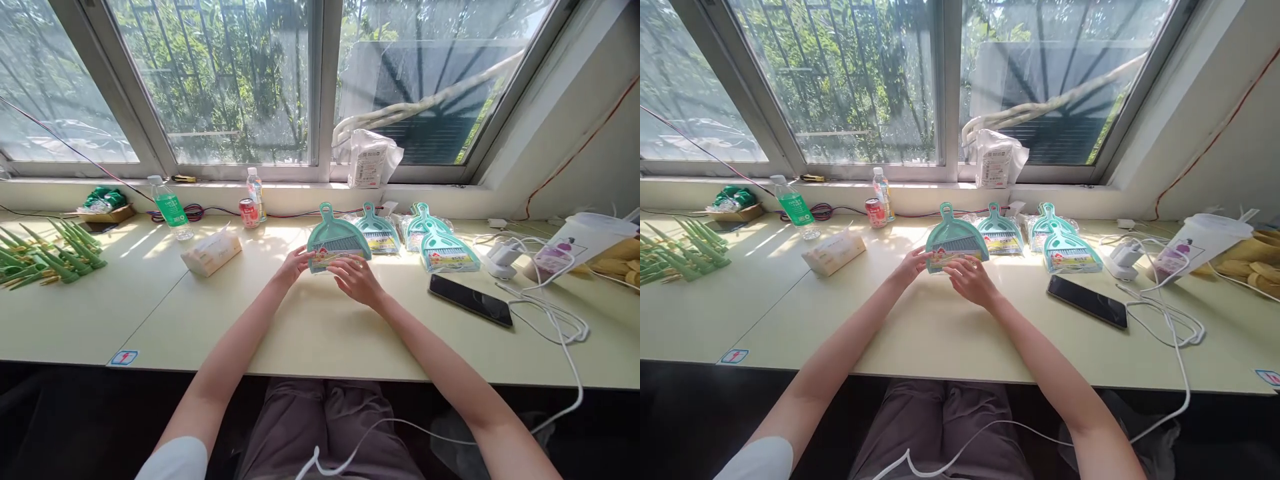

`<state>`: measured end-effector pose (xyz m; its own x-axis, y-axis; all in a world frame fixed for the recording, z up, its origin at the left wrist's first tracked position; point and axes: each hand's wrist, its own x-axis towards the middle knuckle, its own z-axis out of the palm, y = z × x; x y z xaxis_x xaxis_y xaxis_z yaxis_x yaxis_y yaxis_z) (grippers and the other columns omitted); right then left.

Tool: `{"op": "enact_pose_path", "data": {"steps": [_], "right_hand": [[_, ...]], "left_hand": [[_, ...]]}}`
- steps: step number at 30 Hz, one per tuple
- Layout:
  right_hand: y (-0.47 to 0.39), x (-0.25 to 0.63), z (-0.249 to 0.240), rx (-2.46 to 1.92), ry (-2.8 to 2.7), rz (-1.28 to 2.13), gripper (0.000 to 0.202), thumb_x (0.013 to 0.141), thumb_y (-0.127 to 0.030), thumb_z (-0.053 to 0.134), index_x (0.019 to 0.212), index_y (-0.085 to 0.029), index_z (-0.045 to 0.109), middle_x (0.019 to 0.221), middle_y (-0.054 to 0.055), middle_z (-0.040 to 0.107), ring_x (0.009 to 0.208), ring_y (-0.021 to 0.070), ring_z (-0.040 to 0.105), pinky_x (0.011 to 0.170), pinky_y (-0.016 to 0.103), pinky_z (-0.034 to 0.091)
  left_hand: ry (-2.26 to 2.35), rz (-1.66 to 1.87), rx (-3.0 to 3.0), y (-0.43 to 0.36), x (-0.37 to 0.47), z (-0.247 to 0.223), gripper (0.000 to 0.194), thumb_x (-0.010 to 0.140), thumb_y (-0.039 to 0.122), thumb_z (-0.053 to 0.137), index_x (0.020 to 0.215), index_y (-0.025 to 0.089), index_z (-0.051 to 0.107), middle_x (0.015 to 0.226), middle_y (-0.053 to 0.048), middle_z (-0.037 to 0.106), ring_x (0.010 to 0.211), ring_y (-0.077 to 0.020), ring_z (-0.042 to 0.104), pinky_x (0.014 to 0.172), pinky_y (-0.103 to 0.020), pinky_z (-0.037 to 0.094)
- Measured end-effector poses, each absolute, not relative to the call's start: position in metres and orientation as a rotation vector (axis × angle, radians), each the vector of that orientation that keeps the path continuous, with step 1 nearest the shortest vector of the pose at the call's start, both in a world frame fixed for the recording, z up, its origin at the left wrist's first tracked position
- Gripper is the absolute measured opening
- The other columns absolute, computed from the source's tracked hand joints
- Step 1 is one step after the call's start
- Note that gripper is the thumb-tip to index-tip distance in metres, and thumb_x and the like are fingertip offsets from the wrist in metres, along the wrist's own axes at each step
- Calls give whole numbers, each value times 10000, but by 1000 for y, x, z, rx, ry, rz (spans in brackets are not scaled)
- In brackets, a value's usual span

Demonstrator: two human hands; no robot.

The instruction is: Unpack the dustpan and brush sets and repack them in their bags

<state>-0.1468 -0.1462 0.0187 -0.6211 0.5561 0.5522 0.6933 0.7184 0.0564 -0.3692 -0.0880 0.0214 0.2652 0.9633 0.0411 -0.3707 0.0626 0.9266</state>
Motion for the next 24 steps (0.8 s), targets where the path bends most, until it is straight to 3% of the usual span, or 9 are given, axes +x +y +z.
{"op": "enact_pose_path", "data": {"steps": [6,11,17,21,24], "right_hand": [[-144,-150,10,-916,-2336,-230,313,1006,-268,365,1029,-206,671,1040,84,710,991,215,623,903,373,429],[-134,-151,4,-1009,-2028,304,443,1019,-420,315,911,-193,679,943,95,716,922,218,650,835,374,496],[-114,-143,-3,-933,-1354,1048,449,846,-580,605,1090,-204,627,925,61,722,886,194,692,896,407,555],[-111,-139,-4,-839,-1187,1201,484,738,-518,750,1088,-227,583,1031,40,710,991,191,680,1000,408,530],[-110,-138,-7,-837,-1072,1203,548,656,-451,824,1084,-245,551,1089,22,694,1059,198,659,989,386,548]], "left_hand": [[707,1139,999,-102,-364,18,486,696,202,792,1150,156,624,1091,-104,724,1010,-234,685,974,-393,490],[733,1180,980,-103,-369,18,412,676,180,770,1069,140,650,1095,-100,722,1062,-240,667,1009,-379,479],[654,1157,1042,-105,-367,22,480,657,176,779,1117,130,649,1172,-122,696,1147,-283,626,1023,-412,463],[672,1003,1175,-108,-370,20,544,661,228,813,1172,159,639,1213,-141,676,1131,-319,625,943,-451,503],[654,912,1260,-108,-373,18,603,679,281,827,1238,209,614,1256,-128,656,1163,-314,607,958,-453,491]]}}
